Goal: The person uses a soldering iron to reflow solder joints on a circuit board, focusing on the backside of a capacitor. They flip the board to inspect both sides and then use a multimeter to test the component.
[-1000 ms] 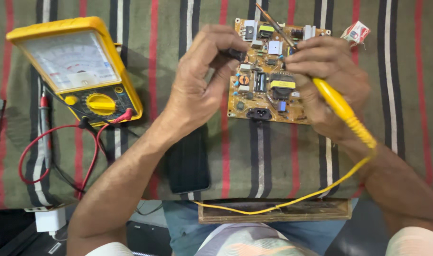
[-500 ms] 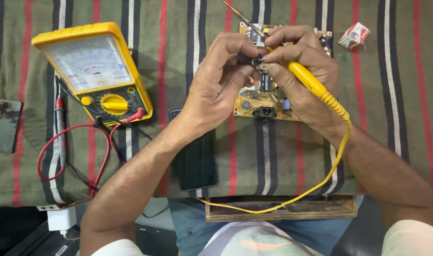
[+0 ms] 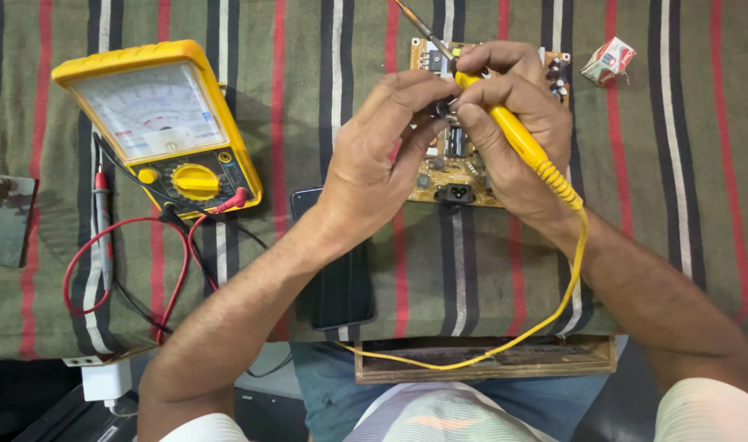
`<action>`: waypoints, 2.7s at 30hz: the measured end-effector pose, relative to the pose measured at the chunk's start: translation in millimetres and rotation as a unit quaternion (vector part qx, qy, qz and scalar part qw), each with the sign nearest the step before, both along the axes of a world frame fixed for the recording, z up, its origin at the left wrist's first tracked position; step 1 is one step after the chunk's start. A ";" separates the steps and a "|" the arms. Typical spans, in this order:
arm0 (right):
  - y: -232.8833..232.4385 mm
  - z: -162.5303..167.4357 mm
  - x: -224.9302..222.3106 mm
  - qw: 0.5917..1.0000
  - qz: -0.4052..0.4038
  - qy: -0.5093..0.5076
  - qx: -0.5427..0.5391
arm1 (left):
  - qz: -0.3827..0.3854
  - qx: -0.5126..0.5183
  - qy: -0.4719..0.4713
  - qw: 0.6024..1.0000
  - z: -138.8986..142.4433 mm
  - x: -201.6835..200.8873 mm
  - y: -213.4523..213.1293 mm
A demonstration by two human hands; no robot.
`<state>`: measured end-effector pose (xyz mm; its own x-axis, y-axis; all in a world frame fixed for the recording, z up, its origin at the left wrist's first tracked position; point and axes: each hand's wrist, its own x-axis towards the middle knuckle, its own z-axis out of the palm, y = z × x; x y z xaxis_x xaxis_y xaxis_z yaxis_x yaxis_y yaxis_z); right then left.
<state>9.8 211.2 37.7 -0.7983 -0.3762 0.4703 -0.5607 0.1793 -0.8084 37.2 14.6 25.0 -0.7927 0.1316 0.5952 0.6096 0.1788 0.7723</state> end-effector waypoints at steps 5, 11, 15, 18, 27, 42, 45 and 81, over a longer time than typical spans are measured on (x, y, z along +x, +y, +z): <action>-1.5 1.1 -1.1 1.000 0.000 0.005 0.026 | 0.009 -0.011 -0.017 1.000 -2.8 1.4 0.3; 0.9 -2.1 -2.3 0.999 0.003 -0.029 0.020 | 0.002 -0.012 -0.023 1.000 -3.4 0.2 2.0; 4.5 -3.6 -5.6 0.999 -0.015 -0.041 0.002 | 0.013 -0.015 -0.016 1.000 -2.4 0.2 1.3; 4.6 -5.0 -6.9 0.999 -0.050 -0.007 -0.003 | 0.022 -0.015 -0.010 1.000 -2.4 -0.5 1.7; 7.6 -9.9 -3.4 0.997 -0.055 0.058 0.020 | 0.020 -0.014 -0.069 0.997 -0.8 -0.1 7.9; 175.9 -47.6 -47.2 0.986 -0.097 0.056 -0.120 | -0.001 -0.116 -0.130 0.985 -15.0 -31.6 11.4; 202.5 -68.8 -55.3 0.987 -0.092 0.029 -0.125 | -0.025 -0.107 -0.091 0.990 -24.1 -45.1 17.3; 183.3 -71.3 -32.7 0.959 -0.142 0.051 0.241 | -0.113 -0.170 -0.112 0.973 -45.3 -59.8 10.5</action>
